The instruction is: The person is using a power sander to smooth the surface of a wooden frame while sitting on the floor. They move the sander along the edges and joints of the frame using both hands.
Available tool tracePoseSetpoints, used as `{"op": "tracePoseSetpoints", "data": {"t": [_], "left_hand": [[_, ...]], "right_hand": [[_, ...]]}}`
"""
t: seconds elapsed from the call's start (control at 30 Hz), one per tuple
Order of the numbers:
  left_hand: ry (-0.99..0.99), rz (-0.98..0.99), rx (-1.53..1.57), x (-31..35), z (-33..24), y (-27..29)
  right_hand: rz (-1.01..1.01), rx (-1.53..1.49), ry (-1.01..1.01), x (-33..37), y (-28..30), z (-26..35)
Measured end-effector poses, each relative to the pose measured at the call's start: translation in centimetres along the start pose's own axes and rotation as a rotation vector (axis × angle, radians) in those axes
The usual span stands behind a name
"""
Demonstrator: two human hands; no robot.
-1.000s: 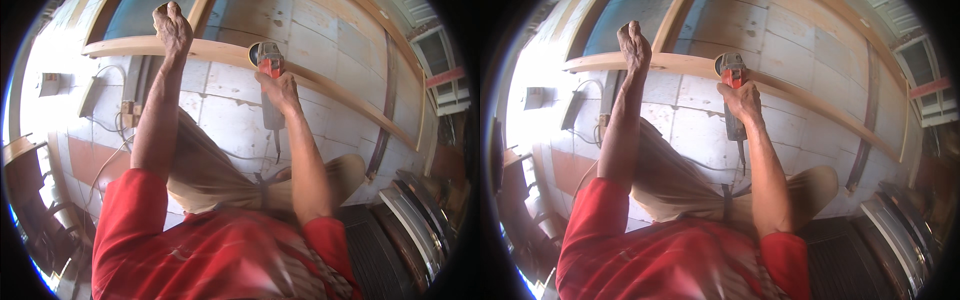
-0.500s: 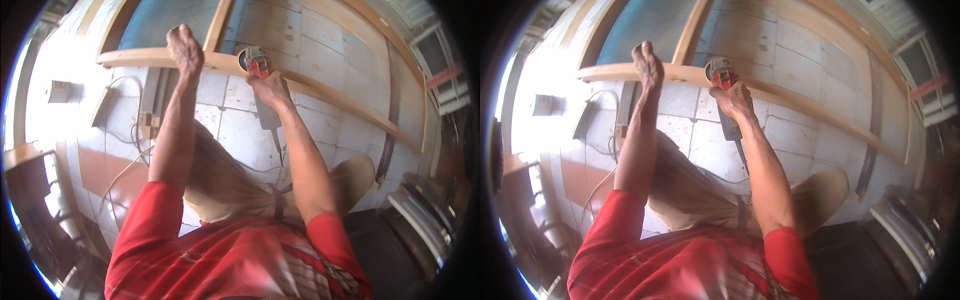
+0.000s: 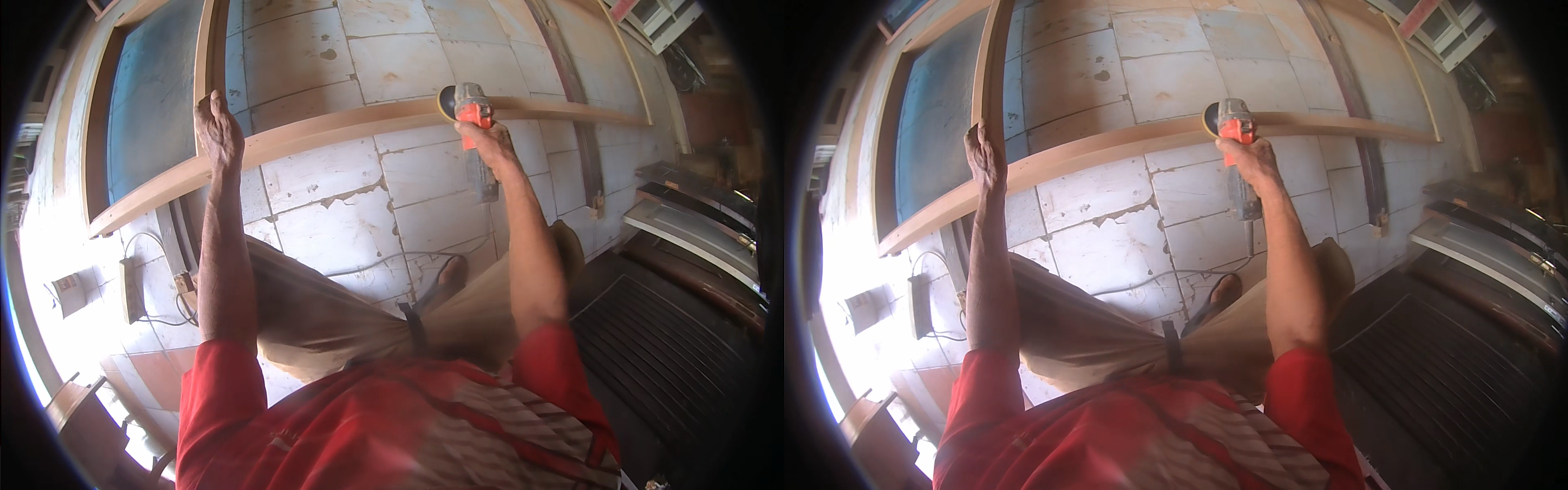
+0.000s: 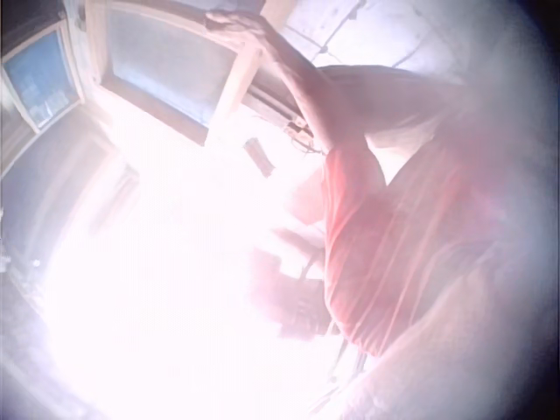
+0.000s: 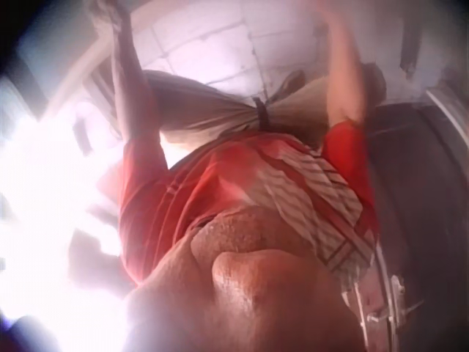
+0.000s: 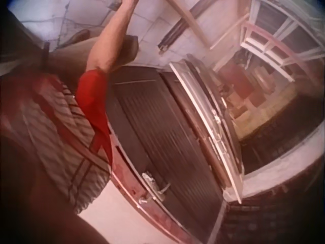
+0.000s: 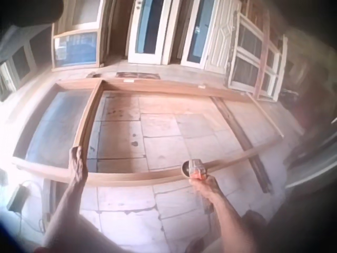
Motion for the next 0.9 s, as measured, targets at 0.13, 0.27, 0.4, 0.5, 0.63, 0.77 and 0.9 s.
{"op": "tracePoseSetpoints", "data": {"t": [0.13, 0.27, 0.4, 0.5, 0.63, 0.77, 0.9], "left_hand": [[0.023, 0.106, -0.048, 0.3, -3.6, -2.1], [-0.215, 0.094, 0.004, -2.2, 0.8, 2.6], [0.084, 0.104, 0.352, -0.1, 4.3, 9.7], [0.207, -0.014, -0.195, 9.2, 5.2, 12.0], [0.864, 0.025, -0.78, 29.1, 12.8, 20.8], [1.237, -0.227, -0.729, 33.3, 14.0, 22.1], [1.138, -0.372, -1.006, 35.0, 19.8, 29.3]], "right_hand": [[-0.071, -0.034, -0.046, -2.7, 5.3, -2.0], [-0.056, -0.027, -0.004, -6.5, 5.8, -1.8], [-0.051, -0.168, 0.24, -15.1, 11.8, -10.8], [-0.119, -0.192, 0.048, -16.9, 18.8, -17.1], [0.056, -0.084, -0.128, -10.8, 10.6, -10.7], [0.054, -0.015, -0.149, -8.9, 8.6, -8.1], [0.025, -0.045, -0.005, -9.7, 8.3, -8.1]]}}
Point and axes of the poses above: each hand's wrist, its own x-axis away from the middle knuckle, its own y-axis out of the back of the hand, z = x × y, the point moved 3 cm from there along -x, towards the middle knuckle, and after that the axes turned 7 degrees about -y, right-handed, at the moved point
